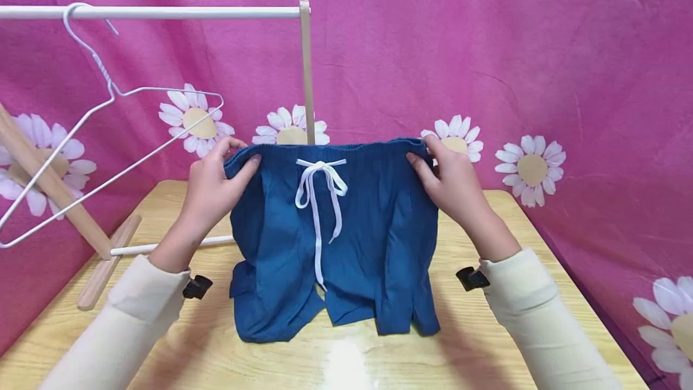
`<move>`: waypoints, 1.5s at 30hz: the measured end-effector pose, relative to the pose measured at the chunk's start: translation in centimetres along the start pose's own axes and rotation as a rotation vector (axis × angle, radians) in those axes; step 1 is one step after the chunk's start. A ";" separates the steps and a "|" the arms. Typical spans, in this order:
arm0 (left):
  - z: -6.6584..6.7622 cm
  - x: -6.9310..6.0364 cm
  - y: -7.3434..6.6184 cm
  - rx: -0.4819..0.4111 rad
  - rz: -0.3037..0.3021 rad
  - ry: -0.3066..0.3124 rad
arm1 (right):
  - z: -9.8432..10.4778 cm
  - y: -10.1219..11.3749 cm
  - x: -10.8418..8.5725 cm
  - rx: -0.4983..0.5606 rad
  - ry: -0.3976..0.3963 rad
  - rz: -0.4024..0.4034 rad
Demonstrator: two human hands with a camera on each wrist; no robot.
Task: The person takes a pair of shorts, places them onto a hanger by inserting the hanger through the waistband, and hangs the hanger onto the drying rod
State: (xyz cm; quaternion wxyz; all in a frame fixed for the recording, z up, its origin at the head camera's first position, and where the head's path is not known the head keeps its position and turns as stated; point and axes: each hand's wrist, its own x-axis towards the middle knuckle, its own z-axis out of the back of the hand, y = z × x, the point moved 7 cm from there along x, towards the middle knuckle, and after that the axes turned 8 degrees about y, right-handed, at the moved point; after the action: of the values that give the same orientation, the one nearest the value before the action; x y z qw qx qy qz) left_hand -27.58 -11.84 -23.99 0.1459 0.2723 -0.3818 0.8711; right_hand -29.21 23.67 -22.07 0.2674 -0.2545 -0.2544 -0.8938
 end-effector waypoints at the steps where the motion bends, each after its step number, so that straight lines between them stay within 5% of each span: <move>1: -0.6 -0.1 0.5 0.010 0.003 0.034 | -0.7 -0.4 -0.2 -0.004 0.027 -0.007; 10: -4.5 -1.3 4.6 0.018 0.042 0.257 | -5.3 -3.4 -1.5 -0.007 0.187 -0.067; 16: -5.5 -2.2 6.5 0.025 0.102 0.330 | -7.2 -4.8 -2.0 0.035 0.252 -0.089; 24: -6.3 -3.4 7.8 0.078 0.106 0.378 | -9.3 -4.5 -3.2 0.098 0.347 -0.061; 34: -7.0 -5.2 9.2 0.104 0.132 0.478 | -10.1 -4.1 -4.7 0.113 0.365 -0.039; 42: -8.5 -6.3 8.8 0.055 0.082 0.731 | -9.6 -3.7 -5.0 0.096 0.348 -0.047; 45: -8.5 -6.5 8.5 0.113 0.038 0.719 | -9.7 -3.5 -5.1 0.085 0.338 -0.035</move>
State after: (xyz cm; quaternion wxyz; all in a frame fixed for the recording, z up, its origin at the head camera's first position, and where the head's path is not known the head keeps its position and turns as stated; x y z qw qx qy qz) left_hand -29.32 -11.50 -37.50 0.2391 -0.0508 -0.2623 0.9335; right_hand -30.72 22.28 -33.36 0.3011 -0.0845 -0.2477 -0.9170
